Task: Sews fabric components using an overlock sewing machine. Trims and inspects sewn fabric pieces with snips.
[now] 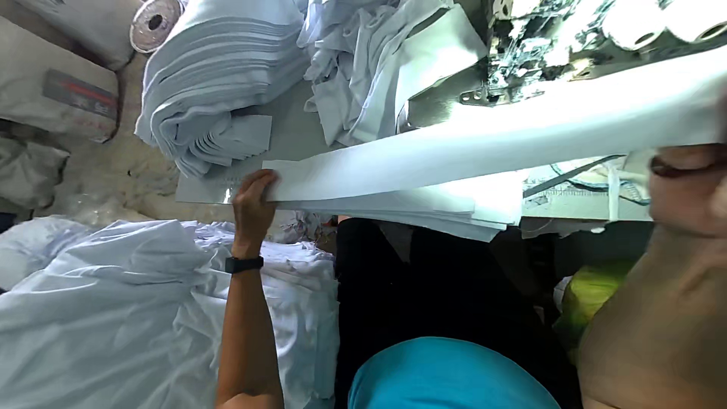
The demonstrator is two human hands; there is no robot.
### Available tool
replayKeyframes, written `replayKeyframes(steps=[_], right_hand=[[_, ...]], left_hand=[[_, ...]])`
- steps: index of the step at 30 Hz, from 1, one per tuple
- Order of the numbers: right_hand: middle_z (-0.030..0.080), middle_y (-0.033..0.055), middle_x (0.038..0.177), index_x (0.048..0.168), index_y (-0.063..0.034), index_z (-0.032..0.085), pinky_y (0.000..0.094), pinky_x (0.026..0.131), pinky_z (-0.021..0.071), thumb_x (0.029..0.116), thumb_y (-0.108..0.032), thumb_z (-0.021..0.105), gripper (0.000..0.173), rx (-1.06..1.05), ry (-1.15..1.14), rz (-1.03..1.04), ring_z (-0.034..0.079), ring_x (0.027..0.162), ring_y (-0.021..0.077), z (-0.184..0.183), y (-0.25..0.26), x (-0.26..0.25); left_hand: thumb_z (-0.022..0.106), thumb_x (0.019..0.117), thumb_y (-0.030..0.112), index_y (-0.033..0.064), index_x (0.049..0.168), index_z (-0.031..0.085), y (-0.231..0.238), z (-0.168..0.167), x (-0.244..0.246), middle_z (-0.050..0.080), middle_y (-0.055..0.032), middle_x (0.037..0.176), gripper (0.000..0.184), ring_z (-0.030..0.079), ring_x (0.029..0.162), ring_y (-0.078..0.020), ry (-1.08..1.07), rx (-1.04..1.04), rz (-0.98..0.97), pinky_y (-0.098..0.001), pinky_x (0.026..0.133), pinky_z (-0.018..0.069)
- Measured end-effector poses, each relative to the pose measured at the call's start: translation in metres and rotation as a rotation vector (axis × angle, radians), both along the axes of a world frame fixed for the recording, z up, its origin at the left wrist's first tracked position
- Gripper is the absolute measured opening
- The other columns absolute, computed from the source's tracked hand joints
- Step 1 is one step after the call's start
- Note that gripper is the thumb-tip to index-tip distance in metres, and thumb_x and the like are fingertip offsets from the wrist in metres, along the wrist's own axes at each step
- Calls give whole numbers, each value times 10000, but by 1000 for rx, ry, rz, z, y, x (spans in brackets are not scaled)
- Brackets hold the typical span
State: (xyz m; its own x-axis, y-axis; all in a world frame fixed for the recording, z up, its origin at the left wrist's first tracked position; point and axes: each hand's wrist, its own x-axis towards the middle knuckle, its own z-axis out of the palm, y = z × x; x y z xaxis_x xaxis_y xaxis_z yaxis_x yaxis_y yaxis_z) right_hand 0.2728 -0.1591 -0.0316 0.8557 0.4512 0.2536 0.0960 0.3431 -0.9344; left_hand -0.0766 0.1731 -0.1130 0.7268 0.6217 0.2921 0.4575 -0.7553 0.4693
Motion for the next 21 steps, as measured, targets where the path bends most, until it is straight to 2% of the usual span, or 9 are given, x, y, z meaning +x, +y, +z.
replayKeyframes(steps=[2,4,6,8,10,12,14,18,21], right_hand=[[666,-121,803,969,-206,641,148,478,513,898,-15,692,210,-124,-60,-57,584,559,-8,-14,5,-4],[687,-167,821,956,-237,661,167,478,523,831,-7,741,274,-210,-129,-55,601,579,-23,-34,12,-17],[697,-169,840,949,-205,680,157,523,529,838,-4,735,236,-266,-175,-19,608,615,-45,-60,15,-27],[684,-70,911,950,-72,688,135,611,518,884,8,641,114,-384,-299,47,597,698,-50,-77,18,-33],[692,105,1059,1016,48,710,173,725,516,912,61,548,193,-517,-411,165,617,828,28,-78,18,-35],[700,89,1085,1011,21,729,142,691,516,882,59,550,224,-488,-428,246,623,818,5,-69,20,-36],[700,52,1044,980,15,744,108,686,524,914,-26,618,148,-343,-444,309,624,813,-27,-58,23,-38],[699,12,1006,945,4,745,103,698,531,908,-228,763,236,-149,-488,360,617,826,-40,-45,23,-40],[699,28,1003,919,12,731,120,720,547,862,-220,818,255,-102,-499,336,636,856,-16,-46,21,-39]], left_hand=[[561,960,-46,-148,1181,653,21,6,4,693,-238,1203,260,674,1139,-281,-259,-174,192,-418,1030,516],[367,1053,3,-62,1265,492,38,18,12,659,-74,1142,254,658,1047,-113,-802,-483,343,-312,956,551],[190,1130,152,100,1255,425,45,40,25,636,-6,1066,270,660,993,-87,-1226,-690,273,-300,921,565],[190,1133,201,161,1143,499,44,54,41,699,35,967,312,698,946,-90,-1385,-779,38,-290,917,574],[256,1126,246,208,1144,565,24,64,68,713,77,986,311,683,989,-91,-1194,-811,-235,-311,976,540],[455,1081,226,251,1156,630,-20,71,99,689,126,1054,192,653,1039,-46,-803,-744,-390,-263,973,532],[634,1001,162,203,1036,701,-67,76,134,707,124,1006,86,671,920,9,-492,-590,-536,-189,822,572],[723,900,101,3,863,713,-111,71,194,690,-96,1215,105,637,1182,-115,-266,-572,-841,-297,1022,527],[742,871,35,18,866,711,-118,74,209,741,-55,1072,36,693,1034,-70,-191,-734,-855,-235,907,570]])
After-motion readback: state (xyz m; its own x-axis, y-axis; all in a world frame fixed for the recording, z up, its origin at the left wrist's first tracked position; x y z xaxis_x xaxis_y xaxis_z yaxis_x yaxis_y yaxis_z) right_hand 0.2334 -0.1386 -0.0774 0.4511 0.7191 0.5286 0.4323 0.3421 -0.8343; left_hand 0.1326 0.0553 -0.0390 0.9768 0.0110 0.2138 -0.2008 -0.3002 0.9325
